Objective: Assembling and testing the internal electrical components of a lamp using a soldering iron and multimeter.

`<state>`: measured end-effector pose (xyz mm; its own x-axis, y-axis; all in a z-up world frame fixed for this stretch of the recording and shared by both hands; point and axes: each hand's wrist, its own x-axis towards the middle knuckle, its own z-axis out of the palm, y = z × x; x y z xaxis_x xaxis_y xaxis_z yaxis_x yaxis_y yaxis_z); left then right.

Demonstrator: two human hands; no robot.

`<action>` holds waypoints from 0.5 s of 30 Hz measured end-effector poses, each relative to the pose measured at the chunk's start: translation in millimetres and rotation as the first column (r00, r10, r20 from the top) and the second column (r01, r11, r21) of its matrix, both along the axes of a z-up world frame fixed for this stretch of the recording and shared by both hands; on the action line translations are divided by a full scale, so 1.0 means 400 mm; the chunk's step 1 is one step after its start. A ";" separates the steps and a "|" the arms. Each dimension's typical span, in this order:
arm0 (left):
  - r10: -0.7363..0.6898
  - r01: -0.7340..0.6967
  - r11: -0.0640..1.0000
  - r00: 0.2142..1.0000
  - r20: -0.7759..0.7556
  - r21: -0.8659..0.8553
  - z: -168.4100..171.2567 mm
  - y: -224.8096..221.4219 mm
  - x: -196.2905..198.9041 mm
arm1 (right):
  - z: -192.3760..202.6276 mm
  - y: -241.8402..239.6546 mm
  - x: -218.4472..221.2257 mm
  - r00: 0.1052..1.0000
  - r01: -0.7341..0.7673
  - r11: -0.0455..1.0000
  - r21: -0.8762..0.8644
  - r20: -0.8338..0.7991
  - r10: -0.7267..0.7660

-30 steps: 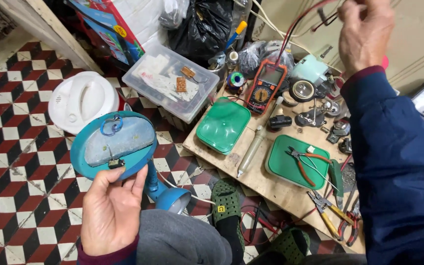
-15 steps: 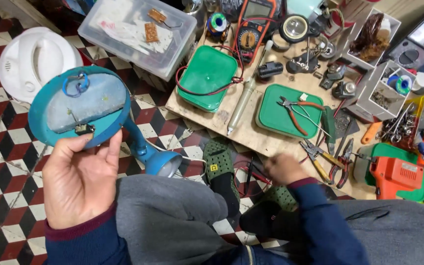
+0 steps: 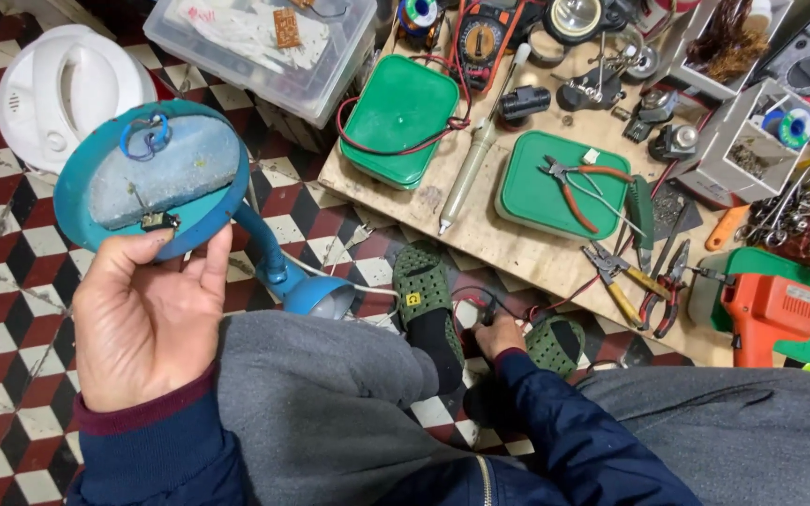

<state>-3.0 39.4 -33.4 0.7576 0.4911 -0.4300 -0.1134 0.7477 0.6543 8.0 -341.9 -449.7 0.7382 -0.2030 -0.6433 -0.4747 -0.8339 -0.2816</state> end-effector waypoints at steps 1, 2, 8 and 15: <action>0.002 -0.002 1.000 1.000 -0.013 0.004 0.000 -0.001 0.001 | -0.002 -0.005 0.002 0.995 0.095 0.990 0.100 0.033 -0.099; 0.004 -0.003 1.000 1.000 -0.025 0.008 -0.001 -0.002 0.003 | -0.005 -0.010 0.004 0.978 0.183 0.962 0.202 0.057 -0.198; -0.013 0.013 1.000 1.000 -0.009 -0.011 0.010 -0.019 0.007 | -0.005 0.056 -0.009 0.868 0.246 0.927 0.282 0.362 -0.341; -0.080 0.079 0.997 0.993 0.086 0.006 0.017 -0.025 -0.005 | -0.056 0.028 0.004 0.905 0.171 0.936 0.308 0.327 -0.273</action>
<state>-4.8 29.5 -26.5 0.8284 0.4290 -0.3601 -0.1096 0.7547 0.6469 9.4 -330.8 -472.1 0.8840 -0.2482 -0.3961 -0.4625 -0.5877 -0.6639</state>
